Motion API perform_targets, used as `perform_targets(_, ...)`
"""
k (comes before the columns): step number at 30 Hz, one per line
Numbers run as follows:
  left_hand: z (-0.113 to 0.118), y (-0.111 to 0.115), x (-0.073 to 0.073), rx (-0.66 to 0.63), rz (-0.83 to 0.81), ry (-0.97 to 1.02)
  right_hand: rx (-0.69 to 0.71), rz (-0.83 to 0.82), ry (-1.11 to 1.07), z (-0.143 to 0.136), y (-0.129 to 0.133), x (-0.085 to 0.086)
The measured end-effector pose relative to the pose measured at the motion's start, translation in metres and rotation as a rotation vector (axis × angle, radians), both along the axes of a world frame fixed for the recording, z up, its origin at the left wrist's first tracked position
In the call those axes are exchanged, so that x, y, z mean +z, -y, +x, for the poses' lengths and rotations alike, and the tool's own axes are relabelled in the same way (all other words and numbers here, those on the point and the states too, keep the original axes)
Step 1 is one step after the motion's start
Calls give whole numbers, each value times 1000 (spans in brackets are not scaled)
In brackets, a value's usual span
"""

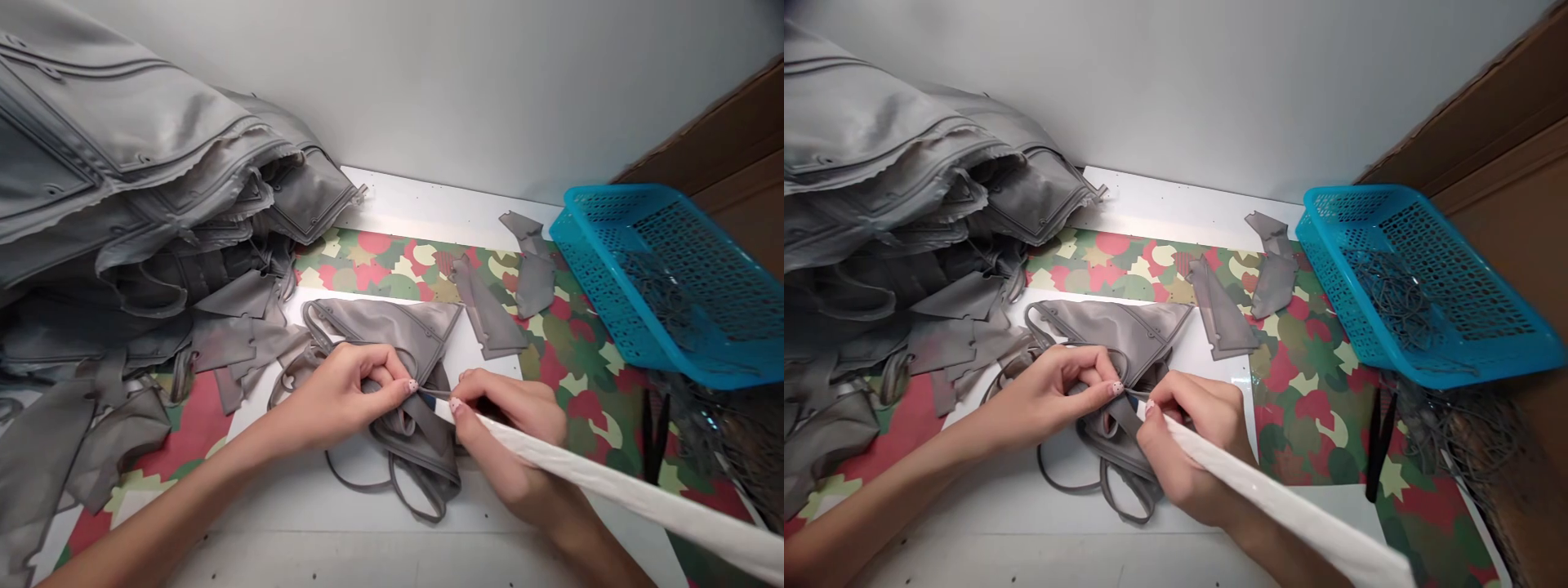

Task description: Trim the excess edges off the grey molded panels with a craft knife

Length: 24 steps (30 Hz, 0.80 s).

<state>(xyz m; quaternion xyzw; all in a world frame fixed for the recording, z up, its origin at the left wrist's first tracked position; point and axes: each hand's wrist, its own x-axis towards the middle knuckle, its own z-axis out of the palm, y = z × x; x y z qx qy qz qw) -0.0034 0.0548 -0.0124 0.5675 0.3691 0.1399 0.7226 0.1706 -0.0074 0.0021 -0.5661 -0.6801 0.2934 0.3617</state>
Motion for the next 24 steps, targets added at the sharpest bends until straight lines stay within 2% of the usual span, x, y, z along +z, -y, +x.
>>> perform_targets(4, 0, 0, 0, 4, 12, -13, 40, 184, 137, -5, -1, -1)
perform_targets(10, 0, 0, 0, -11, 49, -42, 109, 341, 240, -4, 1, -3)
perform_targets(17, 0, 0, 5, -25, 53, 17, 167, 446, 329, 2, 6, 0)
perform_targets(24, 0, 5, 7, 4, 211, -63, 170, 520, 478, 2, 7, 5)
